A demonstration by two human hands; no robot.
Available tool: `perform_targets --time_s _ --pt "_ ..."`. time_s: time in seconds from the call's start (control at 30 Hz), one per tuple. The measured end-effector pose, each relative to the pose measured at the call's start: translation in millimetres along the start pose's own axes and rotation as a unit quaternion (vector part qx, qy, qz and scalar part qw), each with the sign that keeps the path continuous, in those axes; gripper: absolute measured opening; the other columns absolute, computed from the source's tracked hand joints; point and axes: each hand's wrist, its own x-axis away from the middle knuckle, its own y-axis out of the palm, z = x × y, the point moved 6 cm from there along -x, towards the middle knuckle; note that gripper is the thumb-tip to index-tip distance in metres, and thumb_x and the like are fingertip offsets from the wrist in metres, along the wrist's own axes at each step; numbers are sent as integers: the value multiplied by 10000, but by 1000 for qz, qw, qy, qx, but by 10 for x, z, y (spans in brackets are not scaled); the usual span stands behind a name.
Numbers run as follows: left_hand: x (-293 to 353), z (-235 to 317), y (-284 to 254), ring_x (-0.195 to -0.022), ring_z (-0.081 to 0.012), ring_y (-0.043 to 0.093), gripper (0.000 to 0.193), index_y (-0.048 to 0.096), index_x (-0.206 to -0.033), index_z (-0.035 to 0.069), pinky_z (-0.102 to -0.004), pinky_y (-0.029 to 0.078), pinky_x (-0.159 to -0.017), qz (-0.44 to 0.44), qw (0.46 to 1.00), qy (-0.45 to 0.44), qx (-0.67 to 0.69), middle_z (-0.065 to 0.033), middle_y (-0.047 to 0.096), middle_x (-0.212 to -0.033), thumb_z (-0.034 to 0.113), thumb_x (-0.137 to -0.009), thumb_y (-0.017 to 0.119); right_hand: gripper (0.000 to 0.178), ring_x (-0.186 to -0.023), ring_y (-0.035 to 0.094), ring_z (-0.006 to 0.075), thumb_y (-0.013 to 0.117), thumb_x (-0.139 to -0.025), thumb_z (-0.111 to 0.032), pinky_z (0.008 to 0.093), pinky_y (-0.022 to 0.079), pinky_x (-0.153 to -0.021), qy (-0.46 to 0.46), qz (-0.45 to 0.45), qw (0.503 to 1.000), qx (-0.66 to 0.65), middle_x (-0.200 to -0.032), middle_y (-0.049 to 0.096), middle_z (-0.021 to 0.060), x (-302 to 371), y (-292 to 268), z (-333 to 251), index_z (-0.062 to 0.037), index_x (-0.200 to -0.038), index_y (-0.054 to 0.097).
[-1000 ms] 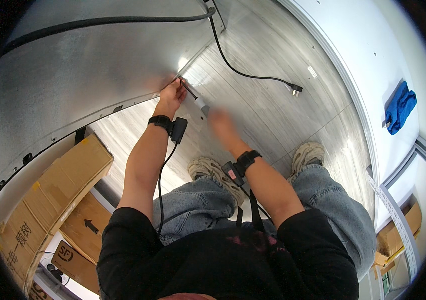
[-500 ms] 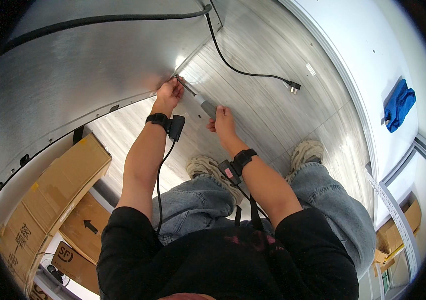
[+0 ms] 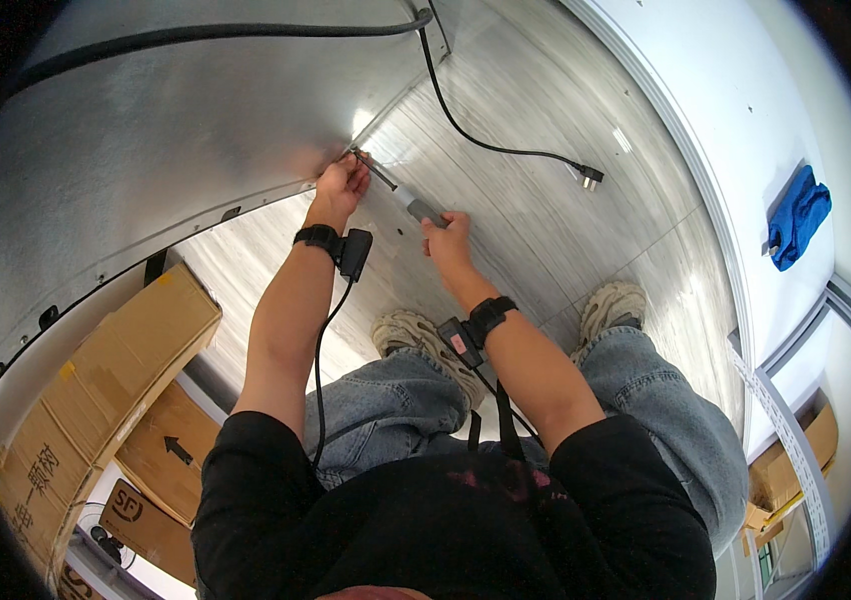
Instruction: The person uses a screwdriver to fasten screws into the back panel of a large electronic device. They repeatedly insert and tighten screws along the edge of the panel while managing a connected power cable.
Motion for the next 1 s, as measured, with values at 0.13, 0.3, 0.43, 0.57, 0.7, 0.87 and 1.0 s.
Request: perform_targets --time_s 0.13,0.3,0.43,0.57,0.7,0.87,1.0 --pt "30 4 -20 -672 -91 555 177 625 -858 128 -244 485 -646 7 1000 7 -3 14 642 -799 166 -937 471 308 -462 412 126 478 -947 -313 292 367 -425 33 -46 998 -38 -760 504 93 -11 2 64 -5 -957 473" --pt "-1 -4 -26 -637 -73 548 140 630 -841 142 -241 463 -616 -14 1000 8 -7 41 646 -789 155 -920 516 319 -452 402 114 489 -941 -328 288 355 -403 163 -158 970 -88 -727 513 79 -57 -27 102 -12 -987 480" --pt "-5 -13 -22 -647 -82 546 179 624 -847 136 -241 472 -626 1 1000 5 -4 15 652 -802 169 -937 473 348 -448 406 122 536 -919 -329 291 351 -403 116 -106 987 -37 -705 523 75 -52 -7 30 2 -1010 481" --pt "-59 -24 -42 -656 -85 547 194 618 -856 138 -239 474 -632 -1 1000 9 -17 2 657 -815 179 -946 450 383 -445 370 122 538 -904 -382 289 386 -454 -54 0 997 61 -654 498 47 -13 54 84 1 -891 531" --pt "-54 -19 -30 -636 -77 553 148 627 -841 136 -244 461 -618 -28 1000 13 0 15 662 -791 143 -919 501 356 -445 377 122 572 -890 -355 287 377 -438 57 -67 994 -59 -658 502 47 -16 56 104 -3 -839 545" --pt "-25 -27 -27 -629 -82 557 147 623 -844 139 -240 455 -609 -11 1000 9 2 20 658 -787 139 -920 497 263 -409 352 139 608 -876 -256 311 354 -416 222 -177 954 -96 -655 506 49 -45 12 83 -1 -881 542" --pt "-40 -23 -38 -641 -89 531 195 608 -846 114 -232 473 -620 -11 1000 11 6 -16 647 -796 177 -945 452 310 -411 382 146 623 -859 -301 314 360 -417 14 -19 1000 -8 -670 536 75 -95 -4 28 -2 -897 552"
